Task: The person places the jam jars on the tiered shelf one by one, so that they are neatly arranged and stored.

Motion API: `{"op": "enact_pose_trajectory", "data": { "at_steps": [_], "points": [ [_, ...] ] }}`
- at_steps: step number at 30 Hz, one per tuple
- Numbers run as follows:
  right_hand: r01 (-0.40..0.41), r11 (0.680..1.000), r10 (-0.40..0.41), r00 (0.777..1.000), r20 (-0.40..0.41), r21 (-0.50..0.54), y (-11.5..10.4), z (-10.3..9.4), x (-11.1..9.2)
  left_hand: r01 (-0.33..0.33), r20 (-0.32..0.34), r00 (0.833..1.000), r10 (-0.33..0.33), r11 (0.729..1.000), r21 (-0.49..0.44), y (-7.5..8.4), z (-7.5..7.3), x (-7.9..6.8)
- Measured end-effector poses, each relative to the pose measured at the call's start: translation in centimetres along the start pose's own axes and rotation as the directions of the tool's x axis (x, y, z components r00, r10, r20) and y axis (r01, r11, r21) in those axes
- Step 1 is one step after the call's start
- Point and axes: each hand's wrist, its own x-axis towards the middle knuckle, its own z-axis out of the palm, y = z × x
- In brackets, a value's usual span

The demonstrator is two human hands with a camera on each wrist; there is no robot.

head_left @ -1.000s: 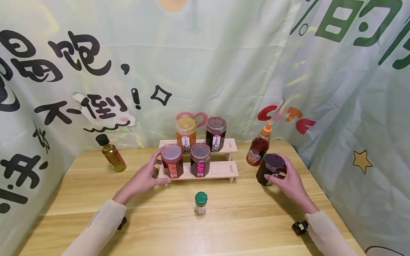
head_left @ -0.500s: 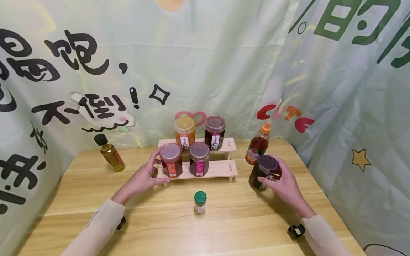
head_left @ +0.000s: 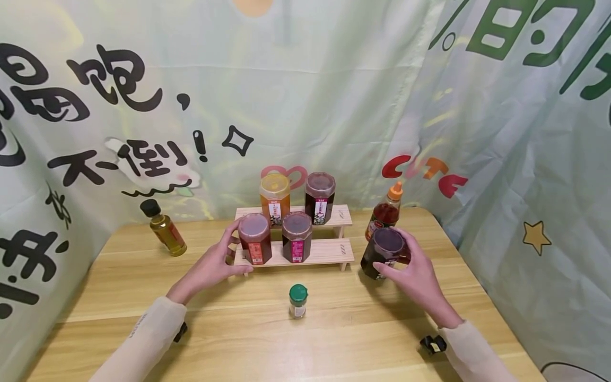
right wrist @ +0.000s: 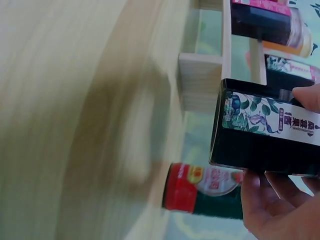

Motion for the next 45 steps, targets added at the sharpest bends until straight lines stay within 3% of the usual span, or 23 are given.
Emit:
{"op": "enact_pose_trajectory", "data": {
  "at_steps": [18,34,45],
  "points": [
    [0.015,1.0,-0.016,1.0,0.001,0.02,-3.4,2.9,1.1,-0.018,0.001,1.0,0.018,0.999,-0.031,-0.1,0.1,0.1],
    [0.021,0.998,-0.021,1.0,0.001,0.066,-4.0,6.0,2.4,-0.012,0.001,1.0,0.012,0.999,-0.036,-0.3,0.1,0.1],
    [0.011,0.996,-0.013,1.0,0.025,0.086,-4.5,7.2,3.0,-0.006,-0.002,1.0,0.006,0.999,-0.047,-0.2,0.1,0.1]
  ]
}}
